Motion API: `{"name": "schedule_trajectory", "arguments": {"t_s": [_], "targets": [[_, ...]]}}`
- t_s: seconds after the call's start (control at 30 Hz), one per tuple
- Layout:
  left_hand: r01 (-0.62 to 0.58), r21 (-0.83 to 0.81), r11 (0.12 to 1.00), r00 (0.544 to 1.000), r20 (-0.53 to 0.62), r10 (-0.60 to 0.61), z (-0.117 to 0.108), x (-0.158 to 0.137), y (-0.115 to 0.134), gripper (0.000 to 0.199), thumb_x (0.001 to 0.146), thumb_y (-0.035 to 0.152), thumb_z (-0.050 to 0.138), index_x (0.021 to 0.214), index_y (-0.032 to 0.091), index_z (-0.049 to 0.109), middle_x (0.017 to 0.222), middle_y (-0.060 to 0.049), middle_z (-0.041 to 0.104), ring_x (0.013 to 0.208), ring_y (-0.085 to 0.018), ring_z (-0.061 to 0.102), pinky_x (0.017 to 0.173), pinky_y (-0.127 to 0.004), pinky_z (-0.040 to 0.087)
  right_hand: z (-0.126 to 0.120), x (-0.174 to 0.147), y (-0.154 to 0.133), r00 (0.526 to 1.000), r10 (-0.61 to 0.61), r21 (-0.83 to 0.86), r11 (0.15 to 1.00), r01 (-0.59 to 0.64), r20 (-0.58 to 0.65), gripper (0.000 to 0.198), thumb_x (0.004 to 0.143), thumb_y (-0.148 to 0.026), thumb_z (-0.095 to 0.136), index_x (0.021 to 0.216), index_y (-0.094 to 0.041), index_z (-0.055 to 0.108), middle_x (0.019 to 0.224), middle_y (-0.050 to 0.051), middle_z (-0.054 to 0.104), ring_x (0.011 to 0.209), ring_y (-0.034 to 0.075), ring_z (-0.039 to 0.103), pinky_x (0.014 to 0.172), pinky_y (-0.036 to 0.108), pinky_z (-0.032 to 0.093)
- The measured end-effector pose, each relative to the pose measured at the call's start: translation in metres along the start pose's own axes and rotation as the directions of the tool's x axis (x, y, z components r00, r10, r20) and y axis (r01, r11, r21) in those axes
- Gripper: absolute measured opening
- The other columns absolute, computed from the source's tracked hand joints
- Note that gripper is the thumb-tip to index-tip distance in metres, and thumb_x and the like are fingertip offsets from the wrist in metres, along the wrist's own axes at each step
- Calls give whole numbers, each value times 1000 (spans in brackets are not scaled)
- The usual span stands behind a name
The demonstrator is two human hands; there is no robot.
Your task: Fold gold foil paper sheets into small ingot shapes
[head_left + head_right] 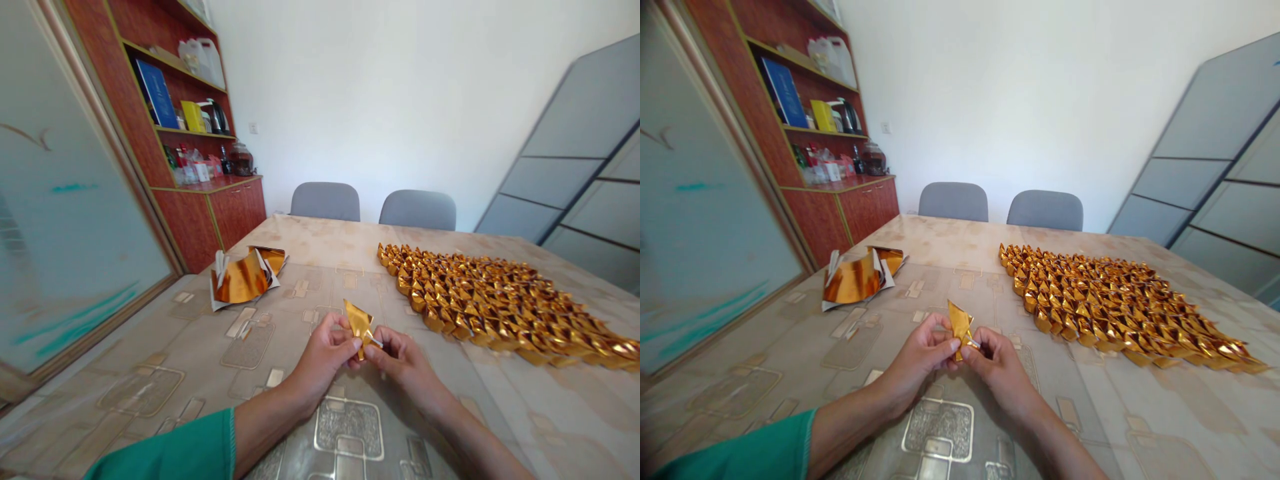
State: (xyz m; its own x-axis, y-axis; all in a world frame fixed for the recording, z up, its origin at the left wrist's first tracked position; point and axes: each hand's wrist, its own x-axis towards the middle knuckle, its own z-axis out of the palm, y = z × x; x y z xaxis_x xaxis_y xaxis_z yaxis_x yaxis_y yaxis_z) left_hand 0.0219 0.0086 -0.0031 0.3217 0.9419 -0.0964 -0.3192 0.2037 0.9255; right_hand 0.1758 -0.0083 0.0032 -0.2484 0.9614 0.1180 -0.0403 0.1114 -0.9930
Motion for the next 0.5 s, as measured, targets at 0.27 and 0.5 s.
{"name": "schedule_trajectory", "arguments": {"t_s": [0.27, 0.5], "targets": [[-343, 442, 829, 936, 86, 341, -10, 5, 2, 8, 80, 24, 69, 80, 17, 65, 78, -2, 65, 73, -16, 59, 68, -25, 45, -8, 0, 0, 998, 65, -4, 998, -65, -28, 41, 79, -56, 70, 62, -23, 51, 56, -3, 43, 52, 13, 35, 50, 28, 27], [-644, 695, 318, 693, 354, 629, -16, 6, 4, 24, 83, 6, 61, 96, 21, 74, 102, -7, 62, 96, -20, 59, 83, -31, 48, -12, 1, 5, 991, 119, 87, 990, -114, -66, 41, 74, -54, 74, 63, -21, 53, 56, -4, 43, 53, 12, 34, 51, 27, 26]]}}
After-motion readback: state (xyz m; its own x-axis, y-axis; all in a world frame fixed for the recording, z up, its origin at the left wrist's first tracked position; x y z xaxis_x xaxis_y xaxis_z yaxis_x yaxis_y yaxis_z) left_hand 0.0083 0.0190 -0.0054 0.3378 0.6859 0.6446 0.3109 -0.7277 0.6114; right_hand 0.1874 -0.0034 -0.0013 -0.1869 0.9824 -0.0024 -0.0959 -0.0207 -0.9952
